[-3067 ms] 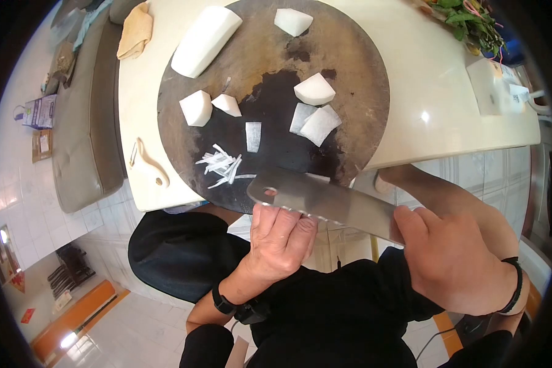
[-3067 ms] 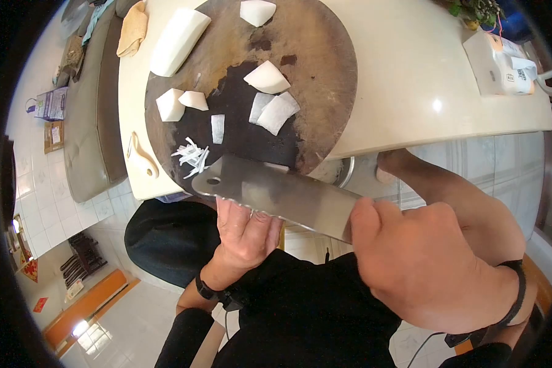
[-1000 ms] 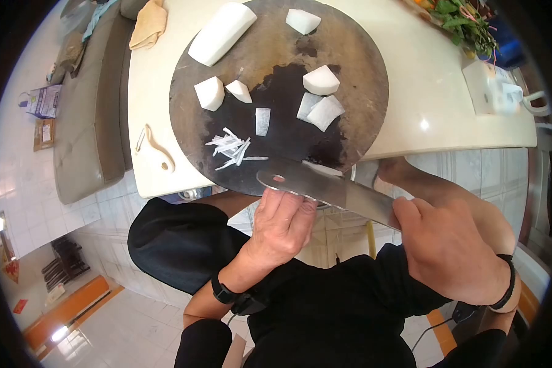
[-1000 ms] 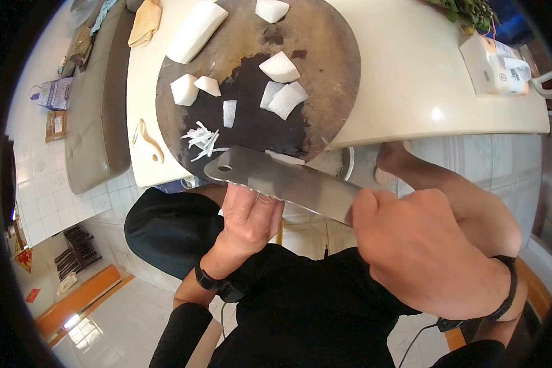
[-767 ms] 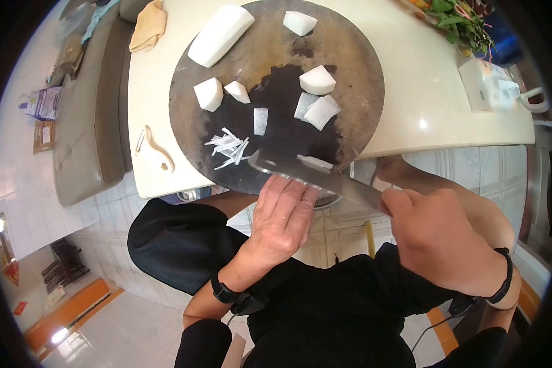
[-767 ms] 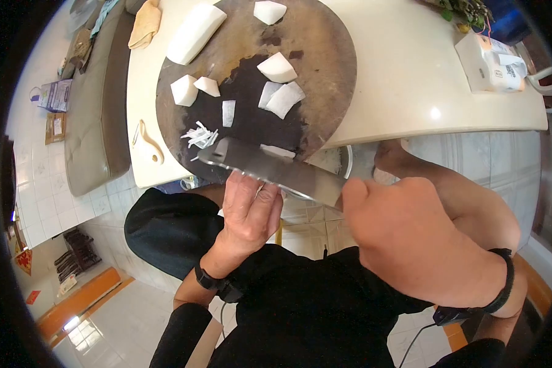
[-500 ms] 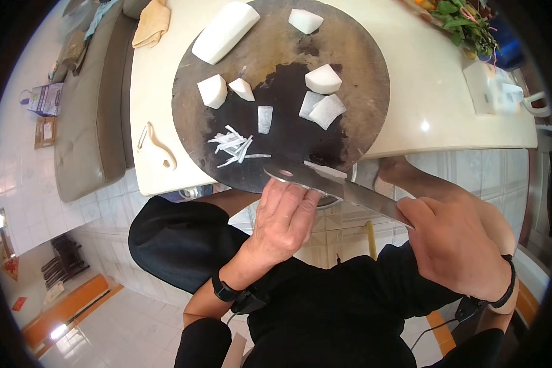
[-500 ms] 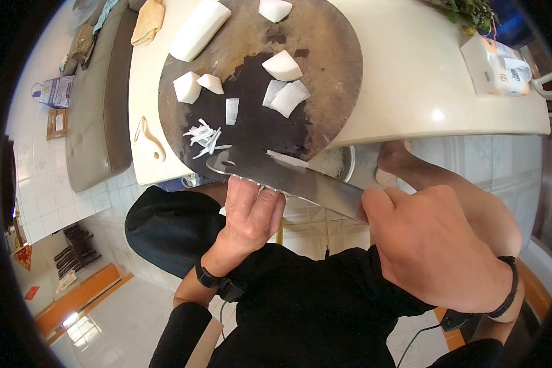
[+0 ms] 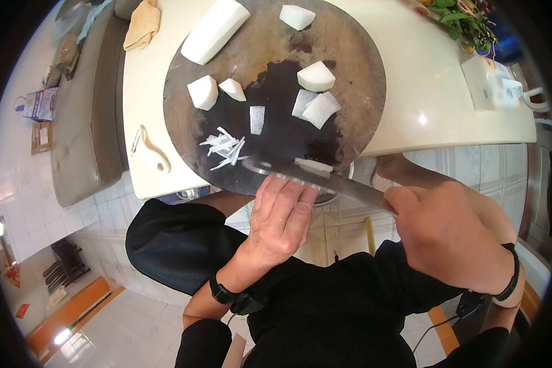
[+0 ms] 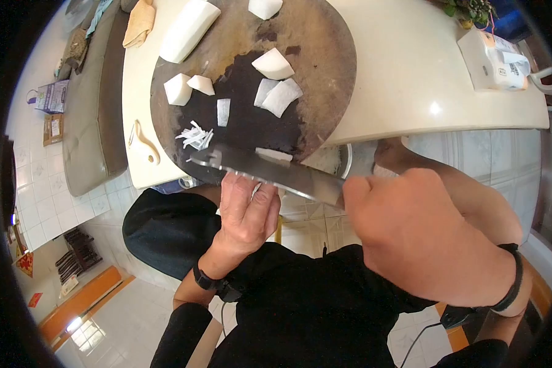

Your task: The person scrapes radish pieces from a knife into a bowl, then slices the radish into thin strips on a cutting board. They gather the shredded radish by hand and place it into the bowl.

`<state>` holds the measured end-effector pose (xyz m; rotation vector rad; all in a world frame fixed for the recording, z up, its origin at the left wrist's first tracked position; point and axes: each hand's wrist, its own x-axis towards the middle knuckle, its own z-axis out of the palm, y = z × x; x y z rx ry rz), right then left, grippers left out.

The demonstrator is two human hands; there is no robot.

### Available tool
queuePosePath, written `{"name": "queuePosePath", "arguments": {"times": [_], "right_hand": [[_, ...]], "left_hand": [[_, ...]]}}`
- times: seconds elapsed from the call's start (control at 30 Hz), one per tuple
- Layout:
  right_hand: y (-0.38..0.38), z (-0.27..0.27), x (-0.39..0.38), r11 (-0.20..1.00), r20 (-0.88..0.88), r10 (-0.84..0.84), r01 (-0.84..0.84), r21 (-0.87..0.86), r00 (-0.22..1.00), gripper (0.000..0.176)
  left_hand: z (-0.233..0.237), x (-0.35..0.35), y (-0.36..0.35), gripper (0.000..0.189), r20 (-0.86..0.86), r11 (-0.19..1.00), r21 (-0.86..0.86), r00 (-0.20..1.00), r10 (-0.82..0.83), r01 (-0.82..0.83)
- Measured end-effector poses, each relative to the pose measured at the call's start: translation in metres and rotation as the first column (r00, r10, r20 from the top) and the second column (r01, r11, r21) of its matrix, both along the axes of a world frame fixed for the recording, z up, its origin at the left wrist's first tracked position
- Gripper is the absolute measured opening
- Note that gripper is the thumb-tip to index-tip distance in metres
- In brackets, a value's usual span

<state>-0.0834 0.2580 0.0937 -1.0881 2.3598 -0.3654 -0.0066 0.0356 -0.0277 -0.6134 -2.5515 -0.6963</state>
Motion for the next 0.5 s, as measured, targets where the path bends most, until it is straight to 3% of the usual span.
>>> {"name": "queuePosePath", "arguments": {"times": [0.13,0.23,0.5], "right_hand": [[0.008,-0.003,-0.003,0.990,0.024,-0.110,0.112,-0.091,0.994,0.015],[0.009,0.002,-0.005,0.980,0.088,-0.195,0.197,-0.021,0.977,0.016],[0.013,0.010,-0.006,0.979,0.079,-0.197,0.199,-0.031,0.977,0.012]], "left_hand": [[-0.003,-0.006,0.001,0.041,-0.045,0.999,0.032,0.999,-0.011,0.013],[-0.006,-0.006,0.000,0.042,-0.071,0.999,0.031,0.997,-0.019,0.021],[-0.007,-0.004,-0.003,0.044,-0.101,0.997,0.075,0.995,0.011,-0.003]]}}
